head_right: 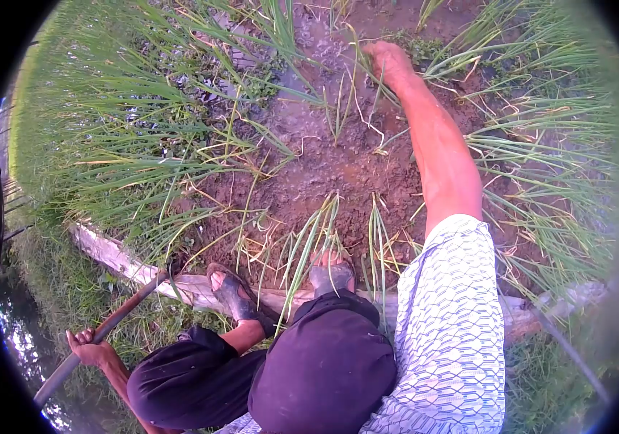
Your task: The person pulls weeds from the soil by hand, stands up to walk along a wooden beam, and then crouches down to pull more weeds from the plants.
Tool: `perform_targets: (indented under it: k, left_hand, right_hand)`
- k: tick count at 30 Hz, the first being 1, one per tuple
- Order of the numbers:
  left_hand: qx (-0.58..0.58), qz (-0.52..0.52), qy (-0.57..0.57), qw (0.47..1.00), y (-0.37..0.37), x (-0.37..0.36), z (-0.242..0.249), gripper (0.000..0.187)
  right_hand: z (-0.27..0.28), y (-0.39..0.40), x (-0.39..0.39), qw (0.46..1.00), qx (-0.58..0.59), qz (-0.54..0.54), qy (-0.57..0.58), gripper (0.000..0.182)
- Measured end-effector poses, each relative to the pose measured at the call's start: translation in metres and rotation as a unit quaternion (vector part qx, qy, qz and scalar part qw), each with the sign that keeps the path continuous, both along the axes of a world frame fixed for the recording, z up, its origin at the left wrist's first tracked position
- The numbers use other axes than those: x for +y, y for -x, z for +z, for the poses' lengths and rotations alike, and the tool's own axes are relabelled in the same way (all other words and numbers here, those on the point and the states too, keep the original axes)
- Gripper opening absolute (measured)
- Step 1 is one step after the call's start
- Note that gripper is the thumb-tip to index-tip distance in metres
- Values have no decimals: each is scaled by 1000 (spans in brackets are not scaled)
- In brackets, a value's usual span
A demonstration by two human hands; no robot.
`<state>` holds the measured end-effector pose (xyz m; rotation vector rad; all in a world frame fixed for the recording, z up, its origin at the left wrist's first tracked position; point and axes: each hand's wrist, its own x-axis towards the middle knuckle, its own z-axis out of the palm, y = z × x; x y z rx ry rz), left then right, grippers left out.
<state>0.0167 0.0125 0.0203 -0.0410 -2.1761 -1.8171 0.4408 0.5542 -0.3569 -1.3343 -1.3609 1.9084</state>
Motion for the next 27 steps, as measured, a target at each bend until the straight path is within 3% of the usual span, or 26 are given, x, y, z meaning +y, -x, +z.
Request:
perform_targets:
  k: [1,2,5,8,13,16,17,21,24,27]
  left_hand:
    - [-1,0,0,1000,0,-1,0,35]
    - [-2,-1,1,1000,1,-2,1,35]
    - [-9,-9,-14,1000,7,-10,1,35]
    - [-11,12,-12,1000,3,-3,1,36]
    - [-9,1,-6,1000,2,-3,1,37]
    - [-11,2,-5,1000,2,-2,0,37]
    - [-11,5,-4,1000,1,-1,1,37]
    - [-16,8,-3,1000,1,1,2,38]
    - [-21,11,-4,1000,-1,4,1,38]
    - [-24,11,0,1000,2,-1,2,39]
  right_hand:
    - [-18,1,7,931,-151,59,-328,17]
    - [-37,2,12,734,-281,108,-609,15]
    - [-14,2,-3,829,-370,-7,-420,15]
    - [-24,-9,10,807,-464,-77,-357,20]
    - [-30,-1,28,847,-384,-13,-368,21]
    - [-24,6,24,778,-426,35,-460,20]
    - [-62,5,39,747,-445,-9,-494,20]
    - [-36,8,32,781,-461,37,-420,23]
    - [-32,7,26,846,-345,-62,-401,24]
    - [-29,9,29,827,-388,-82,-398,25]
